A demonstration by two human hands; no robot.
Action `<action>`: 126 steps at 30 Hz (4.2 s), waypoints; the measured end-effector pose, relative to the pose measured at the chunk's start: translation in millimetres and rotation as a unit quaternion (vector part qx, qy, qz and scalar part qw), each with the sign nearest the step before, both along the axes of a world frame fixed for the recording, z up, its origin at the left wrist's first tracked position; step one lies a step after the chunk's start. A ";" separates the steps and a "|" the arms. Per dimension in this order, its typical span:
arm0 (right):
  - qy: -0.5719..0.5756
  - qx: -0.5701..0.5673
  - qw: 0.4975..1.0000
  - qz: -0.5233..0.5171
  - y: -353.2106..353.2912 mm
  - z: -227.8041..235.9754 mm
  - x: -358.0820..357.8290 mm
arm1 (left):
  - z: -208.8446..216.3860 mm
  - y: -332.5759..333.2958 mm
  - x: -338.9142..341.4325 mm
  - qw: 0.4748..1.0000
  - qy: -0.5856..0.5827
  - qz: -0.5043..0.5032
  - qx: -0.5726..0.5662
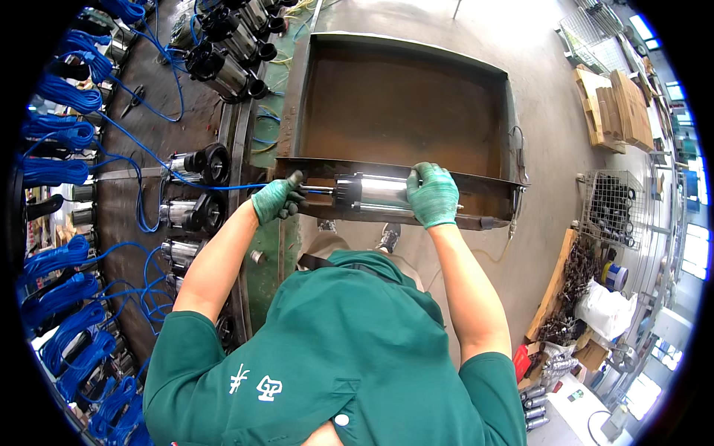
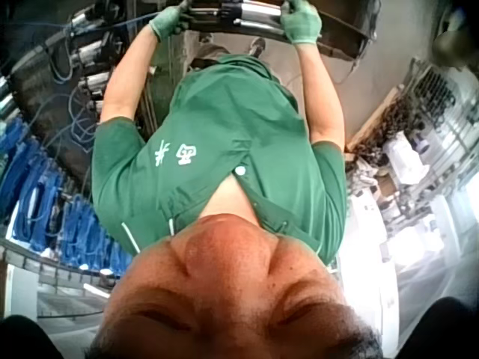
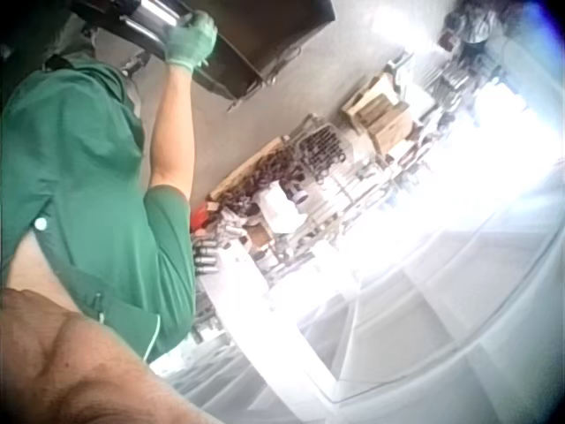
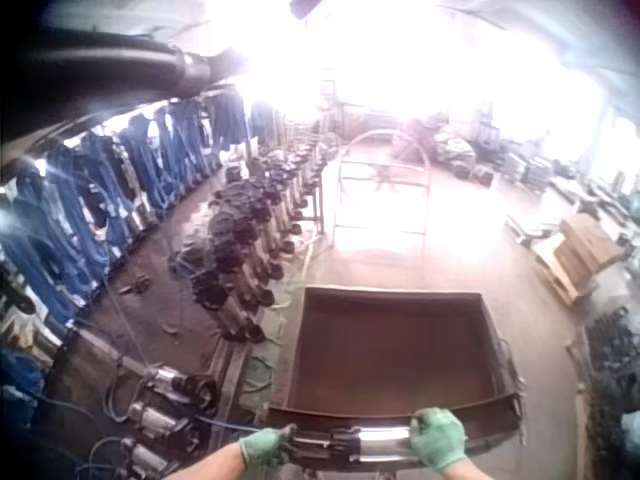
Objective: The person repeatedly picks up cylindrical motors from a rack, places them into a water-filled metal tray, and then removes them. The person handles the motors one at a time, submerging them in the water and then returning them to the rack.
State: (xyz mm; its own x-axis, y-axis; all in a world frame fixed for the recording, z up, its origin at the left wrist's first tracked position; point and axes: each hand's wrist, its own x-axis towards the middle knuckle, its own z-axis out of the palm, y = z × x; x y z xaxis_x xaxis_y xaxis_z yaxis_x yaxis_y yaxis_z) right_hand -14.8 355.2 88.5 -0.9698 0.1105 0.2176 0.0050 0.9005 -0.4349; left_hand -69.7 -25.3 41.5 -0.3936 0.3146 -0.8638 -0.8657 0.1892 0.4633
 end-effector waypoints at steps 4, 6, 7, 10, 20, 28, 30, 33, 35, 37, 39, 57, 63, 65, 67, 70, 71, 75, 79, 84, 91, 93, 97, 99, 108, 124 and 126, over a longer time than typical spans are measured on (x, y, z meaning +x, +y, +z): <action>-0.007 0.019 1.000 0.001 -0.9 -0.3 -1.1 | -23.1 1.7 6.8 0.994 0.012 0.099 0.054; -0.011 0.021 1.000 0.000 -0.7 -0.7 -1.6 | -31.0 3.9 16.8 0.987 0.104 0.098 0.078; -0.011 0.020 1.000 -0.006 1.4 -2.3 0.3 | -25.9 9.8 16.9 0.986 0.144 0.069 0.054; -0.009 0.018 1.000 -0.007 2.5 -0.4 0.3 | -41.0 6.3 24.7 0.971 0.227 0.055 0.042; 0.022 -0.182 0.983 -0.005 31.4 12.5 13.9 | -50.7 -14.2 30.7 0.963 0.238 0.122 -0.016; -0.006 -0.059 0.889 -0.453 265.6 -109.9 115.1 | -62.1 -53.8 105.1 0.927 0.266 0.219 -0.149; -0.085 -0.101 0.853 -0.504 297.6 -147.2 138.5 | -61.1 -40.4 112.2 0.917 0.298 0.199 -0.173; -0.157 -0.327 0.818 -0.446 321.1 -159.3 141.7 | -30.3 4.9 115.3 0.906 0.363 0.167 -0.140; -0.255 -0.601 0.675 -0.344 280.0 -78.7 105.4 | -0.5 30.0 119.1 0.891 0.400 0.158 -0.143; -0.185 -0.681 0.614 -0.353 264.1 -70.8 105.6 | 26.6 63.6 111.6 0.879 0.442 0.121 -0.132; -0.119 -0.695 0.645 -0.293 213.4 -41.0 97.5 | 44.9 89.7 109.0 0.859 0.487 0.121 -0.106; -0.051 -0.213 0.951 0.218 -37.4 45.0 43.8 | 34.0 60.5 55.6 0.844 0.240 0.471 0.094; -0.082 -0.106 0.985 0.113 14.1 28.6 -4.9 | -22.2 -11.1 39.5 0.905 0.142 0.398 -0.051; -0.163 -0.139 0.974 0.076 13.3 25.6 -8.1 | -28.6 -8.3 34.2 0.927 0.126 0.351 -0.032; -0.153 -0.139 0.977 0.055 12.0 21.7 -9.2 | -33.7 -8.3 29.9 0.936 0.116 0.332 -0.012; -0.139 -0.135 0.980 0.040 7.3 20.7 -9.7 | -32.6 -8.0 27.7 0.950 0.102 0.296 -0.016; -0.140 -0.129 0.981 0.042 8.6 19.7 -9.9 | -33.0 -9.1 26.4 0.953 0.091 0.291 0.001; -0.136 -0.120 0.982 0.049 8.8 19.2 -10.6 | -31.9 -9.4 22.5 0.959 0.093 0.268 -0.002; -0.122 -0.120 0.984 0.052 8.8 16.1 -11.7 | -25.9 -7.3 17.2 0.965 0.084 0.249 -0.021; -0.121 -0.108 0.985 0.055 7.5 15.7 -13.1 | -27.0 -3.8 14.1 0.969 0.095 0.225 -0.036; -0.107 -0.103 0.988 0.046 5.1 15.0 -13.5 | -28.5 -1.8 13.6 0.971 0.091 0.218 -0.040; -0.109 -0.103 0.988 0.044 5.7 13.6 -12.9 | -28.1 -0.8 13.9 0.971 0.093 0.217 -0.043; -0.115 -0.106 0.987 0.041 4.3 14.5 -13.5 | -29.6 -0.6 14.1 0.970 0.092 0.219 -0.053; -0.114 -0.103 0.987 0.042 5.0 14.4 -13.0 | -31.2 -0.4 15.1 0.970 0.093 0.217 -0.057; -0.110 -0.131 0.984 0.057 8.5 20.6 -5.9 | -22.5 -19.3 14.7 0.954 0.099 0.283 -0.031; -0.136 -0.225 0.965 -0.009 80.1 18.5 104.6 | 145.1 267.0 24.3 0.630 0.713 -0.271 -0.149; -0.120 -0.242 0.959 -0.088 139.2 9.0 129.4 | 184.6 277.0 24.5 0.549 0.660 -0.476 -0.192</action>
State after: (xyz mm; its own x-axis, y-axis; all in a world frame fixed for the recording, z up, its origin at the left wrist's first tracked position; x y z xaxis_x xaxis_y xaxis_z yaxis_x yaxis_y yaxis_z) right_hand 114.5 494.4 97.5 -0.9425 0.3093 -0.1267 0.2904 0.5700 -0.7686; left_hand -45.2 251.6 226.1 -0.5720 0.8143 -0.0988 0.7508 0.5682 0.3368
